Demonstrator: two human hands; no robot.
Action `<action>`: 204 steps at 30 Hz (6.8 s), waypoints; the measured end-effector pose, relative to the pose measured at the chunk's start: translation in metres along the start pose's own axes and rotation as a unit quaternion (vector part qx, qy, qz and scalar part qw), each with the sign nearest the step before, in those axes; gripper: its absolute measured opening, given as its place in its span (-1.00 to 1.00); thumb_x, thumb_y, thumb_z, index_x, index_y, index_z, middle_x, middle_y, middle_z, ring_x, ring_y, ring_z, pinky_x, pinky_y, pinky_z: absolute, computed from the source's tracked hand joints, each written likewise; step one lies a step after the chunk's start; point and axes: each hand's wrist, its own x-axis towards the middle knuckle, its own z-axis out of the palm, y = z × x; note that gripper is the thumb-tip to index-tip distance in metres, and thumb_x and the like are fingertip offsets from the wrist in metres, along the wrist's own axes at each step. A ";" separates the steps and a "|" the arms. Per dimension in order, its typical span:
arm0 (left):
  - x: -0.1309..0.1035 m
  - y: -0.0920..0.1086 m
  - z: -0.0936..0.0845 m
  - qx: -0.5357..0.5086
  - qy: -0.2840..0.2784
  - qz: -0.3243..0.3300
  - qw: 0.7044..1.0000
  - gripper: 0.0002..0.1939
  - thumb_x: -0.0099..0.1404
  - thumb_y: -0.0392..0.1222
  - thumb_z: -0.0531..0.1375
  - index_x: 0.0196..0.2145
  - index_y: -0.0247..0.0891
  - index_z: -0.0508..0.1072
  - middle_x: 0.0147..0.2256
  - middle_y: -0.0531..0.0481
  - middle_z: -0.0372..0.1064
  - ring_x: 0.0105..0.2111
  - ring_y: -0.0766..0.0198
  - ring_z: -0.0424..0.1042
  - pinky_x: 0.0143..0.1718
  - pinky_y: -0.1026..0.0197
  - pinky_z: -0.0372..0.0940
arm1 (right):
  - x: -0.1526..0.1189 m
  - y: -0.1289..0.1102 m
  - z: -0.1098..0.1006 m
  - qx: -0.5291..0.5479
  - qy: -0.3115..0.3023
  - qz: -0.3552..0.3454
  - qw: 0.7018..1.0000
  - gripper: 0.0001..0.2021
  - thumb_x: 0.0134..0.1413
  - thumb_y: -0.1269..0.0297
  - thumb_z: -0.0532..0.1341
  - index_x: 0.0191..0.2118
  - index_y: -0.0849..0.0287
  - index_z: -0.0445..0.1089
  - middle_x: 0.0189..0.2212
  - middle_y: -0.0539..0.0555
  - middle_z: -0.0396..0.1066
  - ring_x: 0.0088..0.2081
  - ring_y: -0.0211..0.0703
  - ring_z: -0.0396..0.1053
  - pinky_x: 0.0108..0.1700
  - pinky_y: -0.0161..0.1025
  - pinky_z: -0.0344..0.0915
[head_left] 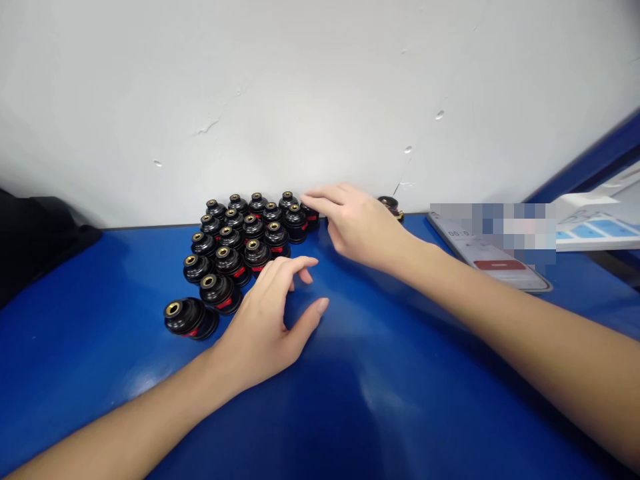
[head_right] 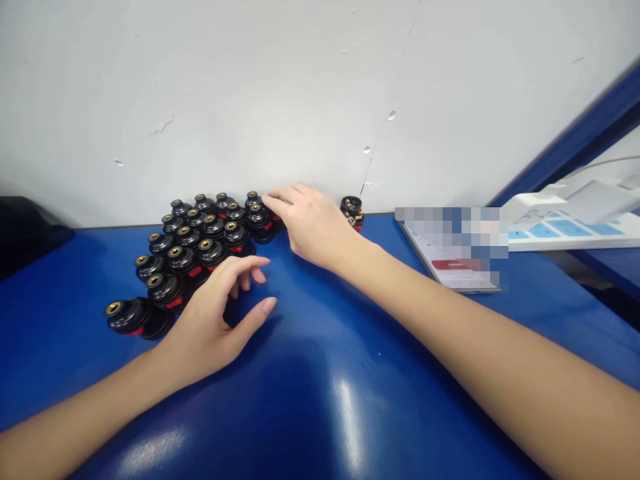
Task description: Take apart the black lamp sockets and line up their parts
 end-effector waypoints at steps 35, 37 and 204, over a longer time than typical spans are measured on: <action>-0.002 -0.001 0.003 -0.026 0.027 -0.010 0.999 -0.62 0.43 -0.38 0.20 0.11 -0.10 0.22 -0.10 -0.03 0.33 -0.18 0.23 0.34 -0.22 0.16 0.34 | -0.042 -0.064 -0.030 0.190 -0.035 0.174 0.966 -0.68 0.24 0.52 0.31 0.04 0.09 0.38 0.04 0.18 0.49 -0.04 0.04 0.56 0.04 0.03 0.56; -0.002 -0.002 0.003 -0.030 0.025 -0.013 0.999 -0.63 0.44 -0.38 0.19 0.11 -0.10 0.22 -0.11 -0.03 0.32 -0.18 0.23 0.34 -0.22 0.17 0.35 | -0.048 -0.069 -0.032 0.204 -0.034 0.188 0.960 -0.66 0.24 0.49 0.33 0.06 0.06 0.36 0.05 0.16 0.49 -0.04 0.06 0.57 0.03 0.05 0.57; 0.000 0.010 -0.010 -0.030 -0.091 -0.046 0.994 -0.78 0.60 -0.03 0.08 0.07 -0.15 0.34 -0.12 -0.05 0.42 -0.18 0.08 0.37 -0.14 0.00 0.23 | -0.076 -0.088 -0.032 0.397 -0.040 0.229 0.888 -0.66 0.49 0.16 0.08 0.23 0.17 0.23 -0.17 0.07 0.39 -0.17 -0.07 0.39 -0.10 -0.09 0.35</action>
